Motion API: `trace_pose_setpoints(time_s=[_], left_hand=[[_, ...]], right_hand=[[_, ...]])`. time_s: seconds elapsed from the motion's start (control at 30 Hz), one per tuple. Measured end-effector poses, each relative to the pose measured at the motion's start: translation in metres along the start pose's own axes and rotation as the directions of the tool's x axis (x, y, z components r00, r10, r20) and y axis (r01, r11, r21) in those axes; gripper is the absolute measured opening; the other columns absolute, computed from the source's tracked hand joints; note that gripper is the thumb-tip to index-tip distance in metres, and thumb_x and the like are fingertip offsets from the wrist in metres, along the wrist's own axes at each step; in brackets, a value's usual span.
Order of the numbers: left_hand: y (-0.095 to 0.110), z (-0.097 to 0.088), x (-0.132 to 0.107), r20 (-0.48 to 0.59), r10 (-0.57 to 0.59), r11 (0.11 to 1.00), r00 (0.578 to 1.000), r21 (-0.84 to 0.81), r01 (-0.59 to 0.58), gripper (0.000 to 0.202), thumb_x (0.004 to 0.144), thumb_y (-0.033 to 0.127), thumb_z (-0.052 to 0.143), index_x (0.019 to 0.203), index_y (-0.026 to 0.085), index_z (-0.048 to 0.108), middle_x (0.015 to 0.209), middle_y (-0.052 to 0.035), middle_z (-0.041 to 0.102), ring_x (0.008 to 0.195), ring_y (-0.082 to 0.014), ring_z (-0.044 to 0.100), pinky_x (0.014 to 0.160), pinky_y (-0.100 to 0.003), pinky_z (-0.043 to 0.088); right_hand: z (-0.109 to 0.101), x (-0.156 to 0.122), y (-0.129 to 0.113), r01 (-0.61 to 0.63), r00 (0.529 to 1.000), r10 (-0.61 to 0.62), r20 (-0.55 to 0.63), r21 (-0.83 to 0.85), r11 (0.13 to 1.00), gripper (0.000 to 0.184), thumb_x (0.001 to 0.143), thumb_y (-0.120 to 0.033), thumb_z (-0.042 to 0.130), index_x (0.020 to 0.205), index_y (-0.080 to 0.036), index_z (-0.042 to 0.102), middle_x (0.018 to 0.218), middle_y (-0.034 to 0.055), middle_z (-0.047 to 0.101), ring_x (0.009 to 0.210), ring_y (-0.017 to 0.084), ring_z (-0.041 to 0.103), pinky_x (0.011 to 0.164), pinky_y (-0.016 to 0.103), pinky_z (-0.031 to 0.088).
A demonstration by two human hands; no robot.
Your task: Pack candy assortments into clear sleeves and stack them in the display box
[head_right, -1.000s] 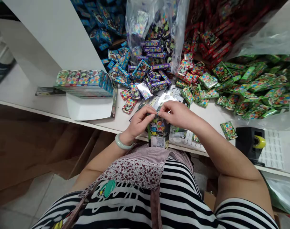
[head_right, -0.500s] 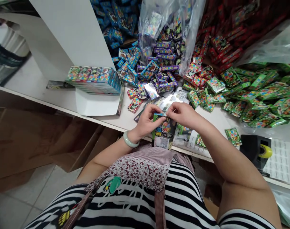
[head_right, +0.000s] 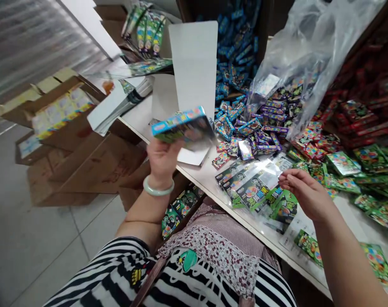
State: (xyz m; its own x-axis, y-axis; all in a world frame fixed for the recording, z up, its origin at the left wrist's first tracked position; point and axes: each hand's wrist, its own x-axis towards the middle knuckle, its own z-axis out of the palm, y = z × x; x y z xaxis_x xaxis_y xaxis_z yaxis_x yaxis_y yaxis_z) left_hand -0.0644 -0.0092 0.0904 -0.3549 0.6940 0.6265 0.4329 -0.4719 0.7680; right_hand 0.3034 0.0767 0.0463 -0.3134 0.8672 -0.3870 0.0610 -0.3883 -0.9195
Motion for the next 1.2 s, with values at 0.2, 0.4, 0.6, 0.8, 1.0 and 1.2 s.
trace_pose_setpoints(time_s=[0.2,0.4,0.6,0.8,1.0,1.2], left_hand=[[-0.091,-0.048,0.075,0.237,0.216,0.729,0.947,0.606,-0.318,0.03,0.095,0.028,0.05,0.119,0.016,0.064,0.123,-0.012,0.069,0.121,-0.024,0.062,0.109,-0.045,0.045],[-0.143,-0.056,0.057,0.451,-0.093,0.671,0.888,0.687,-0.278,0.045,0.085,0.021,0.048,0.127,0.014,0.061,0.138,-0.0151,0.061,0.137,-0.0298,0.05,0.12,-0.055,0.029],[-0.111,0.008,-0.003,0.336,0.052,0.785,0.941,0.568,-0.246,0.052,0.094,0.037,0.053,0.141,0.016,0.046,0.15,-0.0165,0.047,0.148,-0.0322,0.034,0.123,-0.058,0.022],[-0.043,0.133,-0.109,0.828,-0.31,0.873,0.468,0.443,-0.205,0.085,0.086,0.055,0.066,0.153,0.016,0.031,0.163,-0.0208,0.026,0.154,-0.0397,0.016,0.124,-0.061,0.019],[-0.041,0.146,-0.12,0.829,-0.402,0.863,0.389,0.485,-0.141,0.098,0.078,0.045,0.077,0.155,0.015,0.024,0.166,-0.023,0.013,0.156,-0.0405,0.003,0.124,-0.063,0.011],[-0.03,0.143,-0.101,0.633,-0.289,0.948,0.719,0.295,0.121,0.036,0.098,0.025,0.049,0.133,0.017,0.049,0.121,-0.0142,0.069,0.113,-0.0222,0.068,0.098,-0.038,0.054]], right_hand=[[0.023,-0.008,0.028,0.051,0.992,-0.021,0.122,-0.252,0.966,0.051,0.059,-0.067,0.082,0.083,-0.024,0.071,0.084,0.005,0.073,0.08,0.021,0.066,0.077,0.035,0.055],[0.019,-0.018,0.051,0.079,0.98,-0.001,0.197,-0.388,0.918,0.047,0.071,-0.065,0.072,0.088,-0.022,0.069,0.083,0.0049,0.071,0.076,0.02,0.065,0.074,0.035,0.054],[-0.008,0.007,0.059,0.195,0.966,-0.257,0.032,-0.744,0.64,0.031,0.087,-0.042,0.056,0.104,-0.019,0.068,0.103,0.0122,0.073,0.095,0.028,0.067,0.089,0.047,0.053],[0.021,0.046,0.051,0.159,0.943,-0.321,0.085,-0.964,0.212,0.075,0.083,-0.042,0.07,0.141,-0.002,0.046,0.141,0.0278,0.053,0.131,0.04,0.048,0.11,0.05,0.038],[0.024,0.051,0.04,0.061,0.961,-0.276,-0.011,-0.966,0.25,0.052,0.08,-0.035,0.073,0.124,-0.009,0.061,0.121,0.021,0.063,0.113,0.033,0.057,0.096,0.042,0.045],[0.0,0.032,0.006,0.203,0.946,-0.324,-0.022,-0.74,0.641,0.014,0.081,-0.031,0.066,0.075,-0.019,0.062,0.071,-0.0001,0.061,0.068,0.015,0.054,0.066,0.029,0.041]])
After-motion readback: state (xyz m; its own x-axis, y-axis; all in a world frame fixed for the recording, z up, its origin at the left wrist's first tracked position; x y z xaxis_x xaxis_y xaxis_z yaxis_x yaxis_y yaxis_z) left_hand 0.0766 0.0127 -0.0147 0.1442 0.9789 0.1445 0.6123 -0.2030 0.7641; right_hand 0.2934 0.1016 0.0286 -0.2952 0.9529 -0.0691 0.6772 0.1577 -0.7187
